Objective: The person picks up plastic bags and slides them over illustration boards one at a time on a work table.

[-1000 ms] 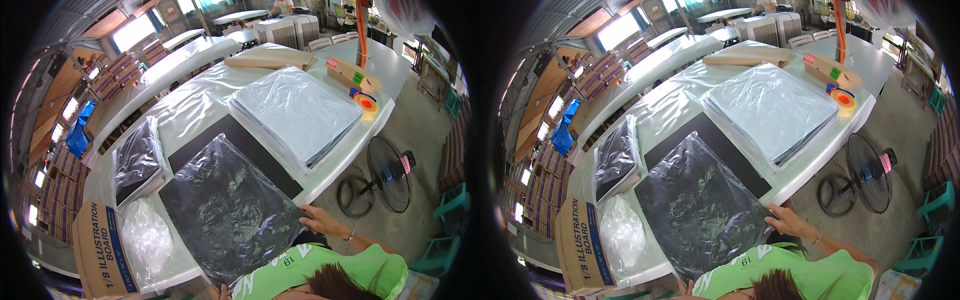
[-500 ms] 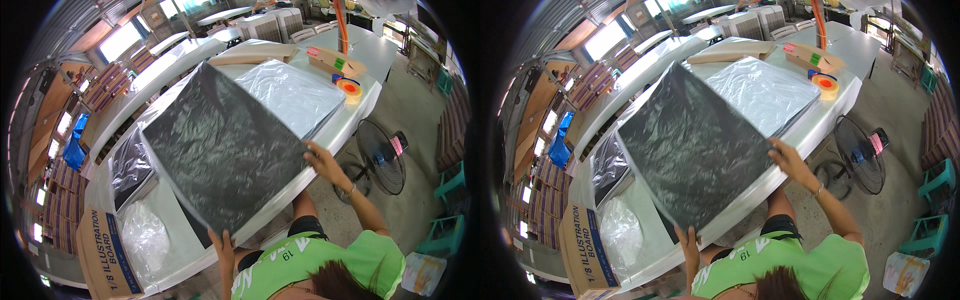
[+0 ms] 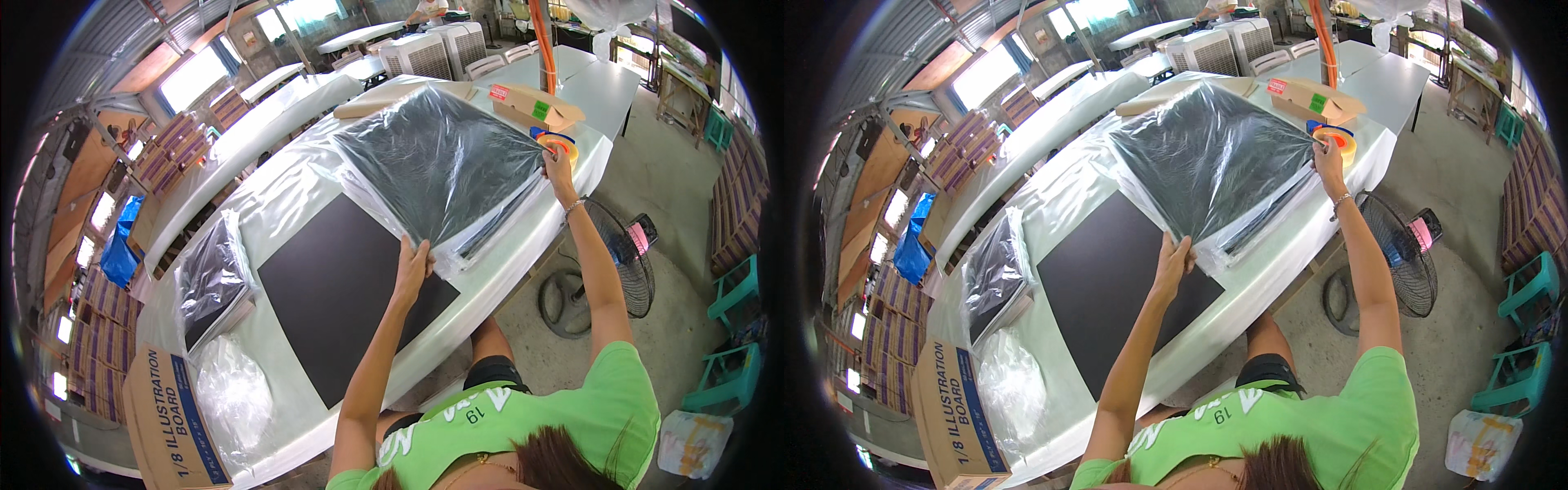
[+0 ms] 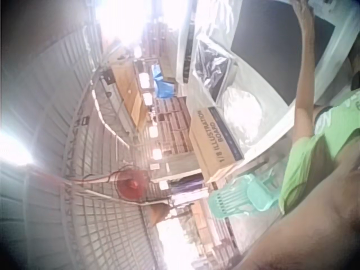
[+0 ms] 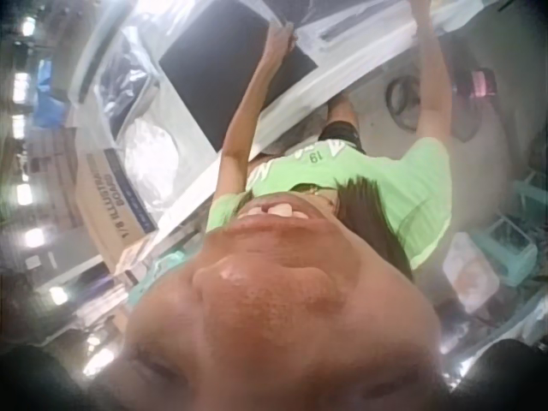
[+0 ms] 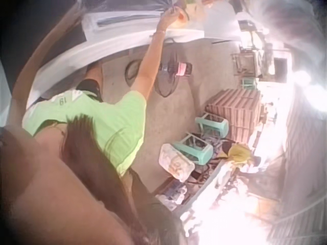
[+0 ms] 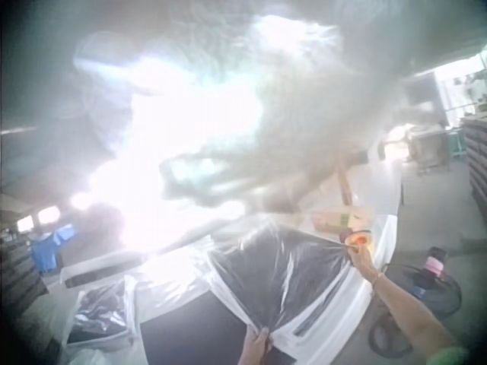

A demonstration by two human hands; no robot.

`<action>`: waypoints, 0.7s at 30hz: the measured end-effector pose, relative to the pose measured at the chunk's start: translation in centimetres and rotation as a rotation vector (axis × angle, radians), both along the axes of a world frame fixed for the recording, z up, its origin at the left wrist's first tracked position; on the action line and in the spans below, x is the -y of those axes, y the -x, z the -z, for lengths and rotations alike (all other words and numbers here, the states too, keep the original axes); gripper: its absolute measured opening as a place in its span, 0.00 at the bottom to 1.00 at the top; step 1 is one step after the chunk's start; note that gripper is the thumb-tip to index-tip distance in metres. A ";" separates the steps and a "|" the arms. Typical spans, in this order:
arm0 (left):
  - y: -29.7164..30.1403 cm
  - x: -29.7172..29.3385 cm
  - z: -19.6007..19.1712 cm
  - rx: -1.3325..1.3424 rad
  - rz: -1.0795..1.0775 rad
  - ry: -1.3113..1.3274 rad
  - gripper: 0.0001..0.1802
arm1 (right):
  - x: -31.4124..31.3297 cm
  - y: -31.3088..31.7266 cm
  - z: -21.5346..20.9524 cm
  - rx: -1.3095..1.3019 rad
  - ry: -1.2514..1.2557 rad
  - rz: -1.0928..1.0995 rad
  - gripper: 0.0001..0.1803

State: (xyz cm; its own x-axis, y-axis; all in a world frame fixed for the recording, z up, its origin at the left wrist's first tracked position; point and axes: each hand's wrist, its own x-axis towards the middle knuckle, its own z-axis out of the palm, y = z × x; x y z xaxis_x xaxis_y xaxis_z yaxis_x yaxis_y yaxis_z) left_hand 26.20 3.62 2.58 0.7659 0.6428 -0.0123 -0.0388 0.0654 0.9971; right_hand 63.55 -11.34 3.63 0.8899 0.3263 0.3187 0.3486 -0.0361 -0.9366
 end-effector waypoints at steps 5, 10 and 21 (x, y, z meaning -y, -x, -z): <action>-3.6 1.8 1.8 -0.088 -0.029 -0.045 0.43 | -1.6 -1.8 6.5 0.255 0.416 0.207 0.37; -4.4 2.4 2.8 -0.310 -0.008 -0.274 0.47 | -3.2 -0.9 9.6 0.200 0.529 0.239 0.41; 3.4 2.0 -0.6 -0.311 0.072 -0.412 0.39 | -6.6 1.0 10.2 0.286 0.368 0.396 0.34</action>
State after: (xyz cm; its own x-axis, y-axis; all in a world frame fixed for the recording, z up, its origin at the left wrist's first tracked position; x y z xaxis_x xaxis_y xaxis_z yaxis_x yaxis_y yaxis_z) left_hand 22.82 1.67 3.17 0.8088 0.5881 -0.0031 0.2533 -0.3436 0.9043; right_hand 62.58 -4.74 -6.58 0.8619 0.1220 0.4921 0.4783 -0.5175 -0.7095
